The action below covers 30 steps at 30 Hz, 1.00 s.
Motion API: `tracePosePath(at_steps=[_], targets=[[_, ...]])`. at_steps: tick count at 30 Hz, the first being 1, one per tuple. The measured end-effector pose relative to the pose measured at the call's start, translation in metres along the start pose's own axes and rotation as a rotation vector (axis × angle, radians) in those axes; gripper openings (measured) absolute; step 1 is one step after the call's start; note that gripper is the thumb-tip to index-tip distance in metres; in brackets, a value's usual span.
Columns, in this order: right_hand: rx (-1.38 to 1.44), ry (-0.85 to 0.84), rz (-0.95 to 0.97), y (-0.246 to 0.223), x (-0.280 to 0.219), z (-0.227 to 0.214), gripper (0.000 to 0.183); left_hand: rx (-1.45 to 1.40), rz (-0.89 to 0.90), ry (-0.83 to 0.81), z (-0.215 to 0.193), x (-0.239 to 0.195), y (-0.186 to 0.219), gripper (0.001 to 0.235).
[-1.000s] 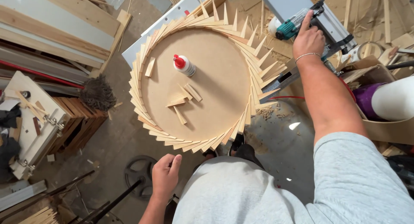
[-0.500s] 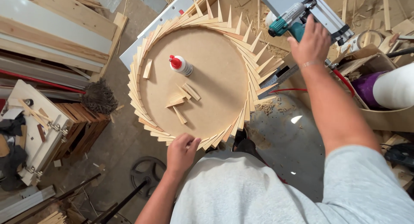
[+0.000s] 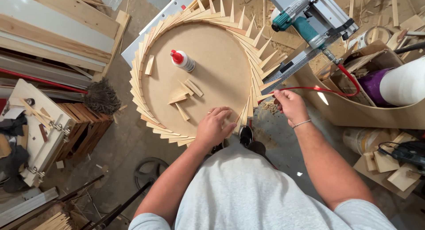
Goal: Assembling a circular wooden decorative piece by gluing and nailing small wooden slats
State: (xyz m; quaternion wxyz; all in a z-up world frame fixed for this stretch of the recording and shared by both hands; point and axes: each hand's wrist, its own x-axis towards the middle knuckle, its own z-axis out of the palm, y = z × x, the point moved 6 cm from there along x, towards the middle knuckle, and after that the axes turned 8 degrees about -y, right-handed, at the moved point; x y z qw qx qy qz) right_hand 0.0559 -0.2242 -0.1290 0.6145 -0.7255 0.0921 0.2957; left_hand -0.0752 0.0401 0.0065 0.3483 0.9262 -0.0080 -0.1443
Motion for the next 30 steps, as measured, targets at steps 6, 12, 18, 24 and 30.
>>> tracePosePath(at_steps=[6,12,18,24,30], targets=[[0.023,0.004,0.023,-0.005,-0.001,0.002,0.027,0.003,-0.004,-0.019,0.007,0.002,-0.010,0.039],[-0.008,0.012,0.014,-0.007,-0.001,0.002,0.025,0.000,0.029,0.011,0.009,-0.001,-0.012,0.040],[-0.068,0.048,-0.037,-0.005,0.002,-0.008,0.033,-0.022,0.035,0.010,0.010,-0.003,-0.016,0.042],[0.133,0.094,0.011,-0.053,-0.014,-0.004,0.030,-0.036,0.055,0.025,0.015,-0.001,-0.020,0.042],[0.094,-0.005,0.053,-0.046,0.025,0.006,0.027,-0.010,0.005,-0.007,0.018,0.000,-0.018,0.043]])
